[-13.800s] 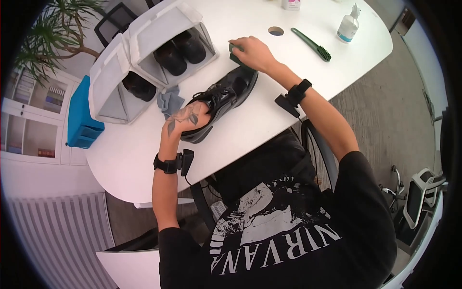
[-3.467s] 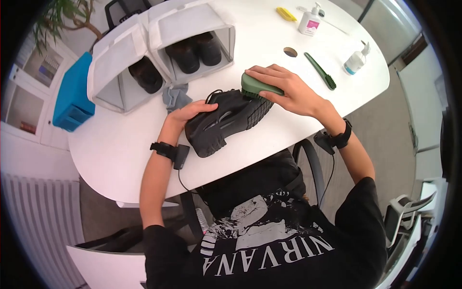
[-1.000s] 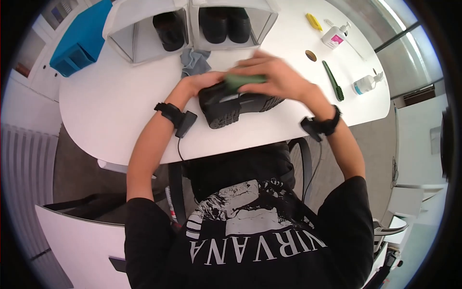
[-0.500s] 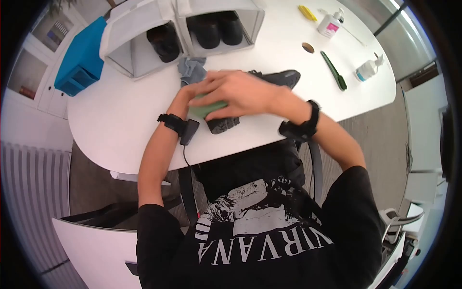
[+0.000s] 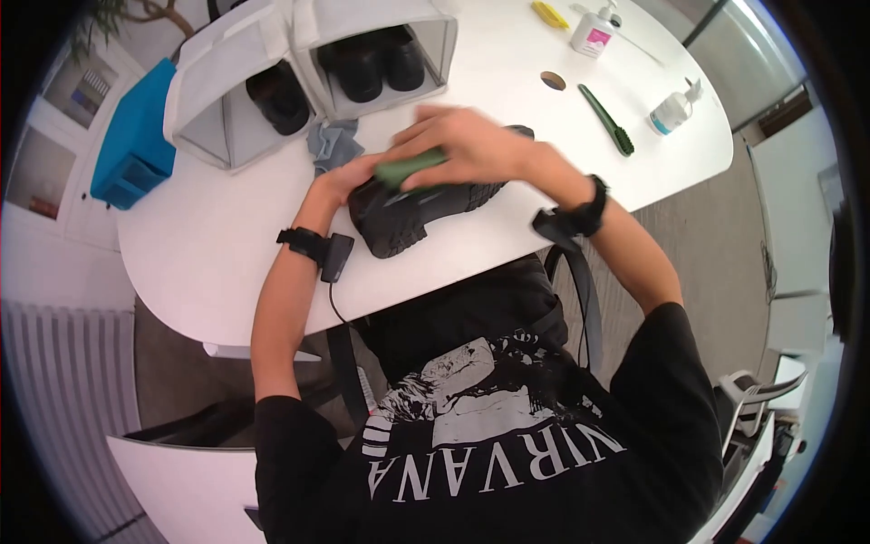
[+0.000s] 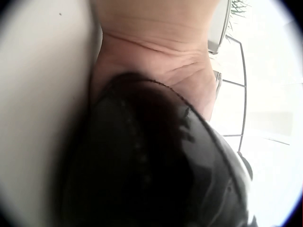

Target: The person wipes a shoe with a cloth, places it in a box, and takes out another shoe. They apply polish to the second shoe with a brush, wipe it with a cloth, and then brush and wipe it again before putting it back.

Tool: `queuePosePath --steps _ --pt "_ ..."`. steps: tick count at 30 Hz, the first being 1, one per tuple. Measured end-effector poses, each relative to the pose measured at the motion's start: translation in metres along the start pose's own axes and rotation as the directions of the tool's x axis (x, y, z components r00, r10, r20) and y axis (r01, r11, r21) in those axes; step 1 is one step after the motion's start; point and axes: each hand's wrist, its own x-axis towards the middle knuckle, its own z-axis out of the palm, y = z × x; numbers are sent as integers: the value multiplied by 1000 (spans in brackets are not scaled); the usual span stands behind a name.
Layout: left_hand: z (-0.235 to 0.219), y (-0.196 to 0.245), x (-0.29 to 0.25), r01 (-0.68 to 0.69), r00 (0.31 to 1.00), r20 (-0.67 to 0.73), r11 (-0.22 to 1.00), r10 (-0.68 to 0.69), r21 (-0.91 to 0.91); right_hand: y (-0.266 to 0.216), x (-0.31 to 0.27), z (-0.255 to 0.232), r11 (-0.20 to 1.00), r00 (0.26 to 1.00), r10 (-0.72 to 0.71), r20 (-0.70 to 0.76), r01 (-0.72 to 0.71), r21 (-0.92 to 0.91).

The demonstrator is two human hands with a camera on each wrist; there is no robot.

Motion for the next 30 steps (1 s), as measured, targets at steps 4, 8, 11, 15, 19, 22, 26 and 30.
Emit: queuePosePath --steps 4,8,11,15,19,22,26,30 --pt "5 4 -9 51 994 -103 987 -36 151 -1 -3 3 997 996 -80 -37 79 -4" --pt "24 17 -8 141 989 56 986 -137 -88 32 -57 -45 975 979 190 -71 -197 -99" --pt "26 14 -7 115 992 57 984 -109 -132 49 -79 -48 962 958 229 -172 -250 -111" --pt "-2 -5 8 19 999 31 998 -17 -56 1 -23 -16 995 998 56 -22 -58 -77" --pt "50 11 -69 -207 911 -89 634 402 745 -34 35 39 987 987 -163 15 162 19" --pt "42 9 -58 -195 933 -123 764 338 616 -37 39 40 977 976 -214 32 214 -1" --pt "16 7 -4 51 998 36 995 -54 83 -13 -2 -16 994 992 27 123 -14 -104" --pt "25 12 -12 76 996 -61 986 -68 148 -13 -8 -8 990 996 -6 90 19 -138"
